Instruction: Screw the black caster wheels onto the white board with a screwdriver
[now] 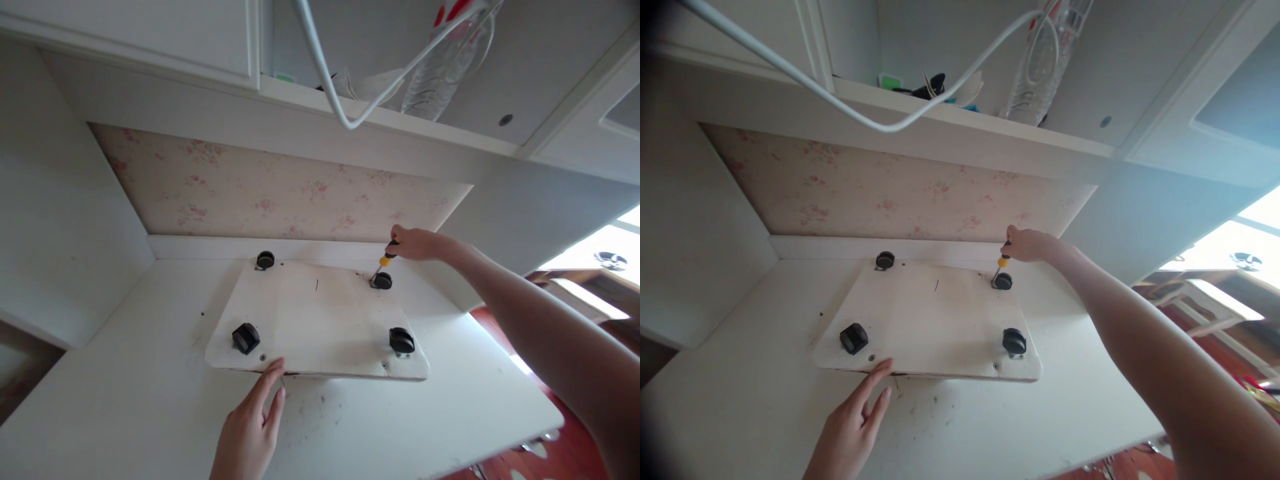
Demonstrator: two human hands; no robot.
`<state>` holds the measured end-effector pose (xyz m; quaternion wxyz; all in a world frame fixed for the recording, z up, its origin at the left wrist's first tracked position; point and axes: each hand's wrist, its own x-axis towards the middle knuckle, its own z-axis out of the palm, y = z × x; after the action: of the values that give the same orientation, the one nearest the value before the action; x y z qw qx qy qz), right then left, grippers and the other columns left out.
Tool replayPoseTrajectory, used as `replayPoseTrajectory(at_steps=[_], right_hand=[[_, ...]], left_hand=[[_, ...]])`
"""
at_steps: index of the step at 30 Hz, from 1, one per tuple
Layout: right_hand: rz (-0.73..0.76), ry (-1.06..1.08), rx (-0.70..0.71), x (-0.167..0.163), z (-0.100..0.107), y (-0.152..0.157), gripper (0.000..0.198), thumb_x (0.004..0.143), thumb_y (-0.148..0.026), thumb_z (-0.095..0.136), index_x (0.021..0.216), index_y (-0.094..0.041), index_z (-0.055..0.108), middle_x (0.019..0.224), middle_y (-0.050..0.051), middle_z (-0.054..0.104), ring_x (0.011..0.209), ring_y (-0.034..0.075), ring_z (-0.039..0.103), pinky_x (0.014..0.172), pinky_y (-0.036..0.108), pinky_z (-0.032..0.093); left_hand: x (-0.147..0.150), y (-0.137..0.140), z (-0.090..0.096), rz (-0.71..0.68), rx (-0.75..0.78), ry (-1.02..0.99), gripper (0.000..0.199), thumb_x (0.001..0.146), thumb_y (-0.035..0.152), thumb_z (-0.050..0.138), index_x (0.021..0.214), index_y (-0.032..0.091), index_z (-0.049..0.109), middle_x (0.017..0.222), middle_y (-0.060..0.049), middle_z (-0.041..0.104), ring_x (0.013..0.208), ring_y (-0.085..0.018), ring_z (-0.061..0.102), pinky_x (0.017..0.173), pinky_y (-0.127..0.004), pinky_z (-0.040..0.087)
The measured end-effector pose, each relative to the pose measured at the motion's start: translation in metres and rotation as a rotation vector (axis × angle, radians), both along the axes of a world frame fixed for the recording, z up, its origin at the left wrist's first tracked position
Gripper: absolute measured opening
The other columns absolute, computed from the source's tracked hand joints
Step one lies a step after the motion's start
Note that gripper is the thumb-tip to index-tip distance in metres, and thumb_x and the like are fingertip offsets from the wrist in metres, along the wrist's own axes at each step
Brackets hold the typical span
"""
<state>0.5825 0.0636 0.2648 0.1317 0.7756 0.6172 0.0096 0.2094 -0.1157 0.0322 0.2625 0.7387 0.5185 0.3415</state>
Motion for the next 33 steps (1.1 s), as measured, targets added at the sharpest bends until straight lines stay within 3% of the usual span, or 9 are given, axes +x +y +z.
replayPoseTrajectory(at_steps=[3,7,11,15,19,23,27,31,33], right_hand=[[-0.029,-0.036,0.038,0.0001,-0.0005,0.0005,0.057,0.088,-0.062,0.042,0.120,-0.016,0.055,0.114,0.024,0.066,0.104,0.042,0.062,0.081,0.050,0.044],[-0.007,0.028,0.004,0.0018,0.0001,0.0003,0.060,0.084,-0.058,0.053,0.130,-0.020,0.046,0.107,0.016,0.070,0.093,0.032,0.067,0.077,0.040,0.047],[-0.067,-0.024,0.049,0.0047,0.0015,0.0007,0.060,0.086,-0.062,0.045,0.121,-0.014,0.055,0.115,0.026,0.065,0.104,0.043,0.062,0.081,0.050,0.044],[-0.043,0.013,0.026,0.0070,0.0017,0.0002,0.062,0.084,-0.060,0.053,0.129,-0.018,0.049,0.110,0.018,0.068,0.095,0.033,0.066,0.077,0.041,0.047],[-0.066,-0.054,0.049,0.0084,0.0009,0.0008,0.062,0.086,-0.066,0.043,0.120,-0.016,0.056,0.114,0.024,0.065,0.104,0.042,0.062,0.081,0.050,0.045],[-0.020,-0.021,0.008,0.0080,0.0010,0.0026,0.065,0.083,-0.065,0.052,0.130,-0.020,0.048,0.108,0.016,0.069,0.095,0.033,0.066,0.077,0.041,0.048],[-0.035,-0.078,0.022,0.0054,0.0021,0.0034,0.063,0.084,-0.070,0.045,0.116,-0.018,0.059,0.113,0.023,0.066,0.103,0.043,0.062,0.080,0.051,0.046],[0.003,-0.074,0.026,0.0022,0.0017,0.0024,0.064,0.081,-0.069,0.051,0.127,-0.025,0.052,0.112,0.015,0.068,0.099,0.036,0.064,0.079,0.046,0.047],[-0.003,-0.096,0.037,0.0006,0.0009,0.0022,0.059,0.083,-0.069,0.048,0.119,-0.023,0.058,0.112,0.018,0.067,0.101,0.038,0.063,0.078,0.047,0.047]], left_hand=[[-0.0003,-0.0011,-0.0003,-0.004,-0.014,0.005,0.035,0.099,0.036,0.045,0.131,0.029,0.057,0.135,-0.003,0.063,0.111,-0.014,0.066,0.081,-0.015,0.056],[-0.0005,-0.0015,-0.0023,-0.012,-0.014,0.024,0.035,0.099,0.037,0.045,0.132,0.028,0.056,0.135,-0.002,0.062,0.115,-0.014,0.064,0.082,-0.016,0.056],[0.0002,0.0003,-0.0038,-0.017,0.011,0.036,0.035,0.099,0.036,0.045,0.132,0.029,0.055,0.134,-0.002,0.063,0.116,-0.015,0.064,0.085,-0.017,0.056],[0.0005,0.0008,-0.0041,-0.017,0.015,0.062,0.036,0.100,0.036,0.045,0.134,0.029,0.053,0.135,-0.001,0.062,0.115,-0.015,0.064,0.086,-0.018,0.056],[-0.0002,0.0004,-0.0065,-0.013,0.055,0.057,0.035,0.100,0.035,0.045,0.133,0.029,0.053,0.134,-0.001,0.063,0.115,-0.015,0.064,0.086,-0.018,0.056],[0.0000,0.0008,-0.0085,-0.015,0.108,0.060,0.035,0.099,0.034,0.048,0.134,0.031,0.051,0.133,0.001,0.064,0.114,-0.014,0.065,0.085,-0.016,0.055],[0.0007,0.0009,-0.0061,-0.009,0.143,0.064,0.034,0.099,0.034,0.048,0.133,0.032,0.052,0.131,0.002,0.065,0.111,-0.013,0.066,0.082,-0.015,0.056],[0.0004,0.0009,-0.0047,-0.013,0.170,0.066,0.034,0.099,0.034,0.048,0.133,0.031,0.051,0.130,0.001,0.066,0.110,-0.013,0.066,0.081,-0.014,0.056],[-0.0001,0.0015,-0.0055,-0.017,0.185,0.072,0.034,0.099,0.033,0.048,0.133,0.031,0.051,0.130,0.001,0.066,0.110,-0.013,0.067,0.082,-0.015,0.056]])
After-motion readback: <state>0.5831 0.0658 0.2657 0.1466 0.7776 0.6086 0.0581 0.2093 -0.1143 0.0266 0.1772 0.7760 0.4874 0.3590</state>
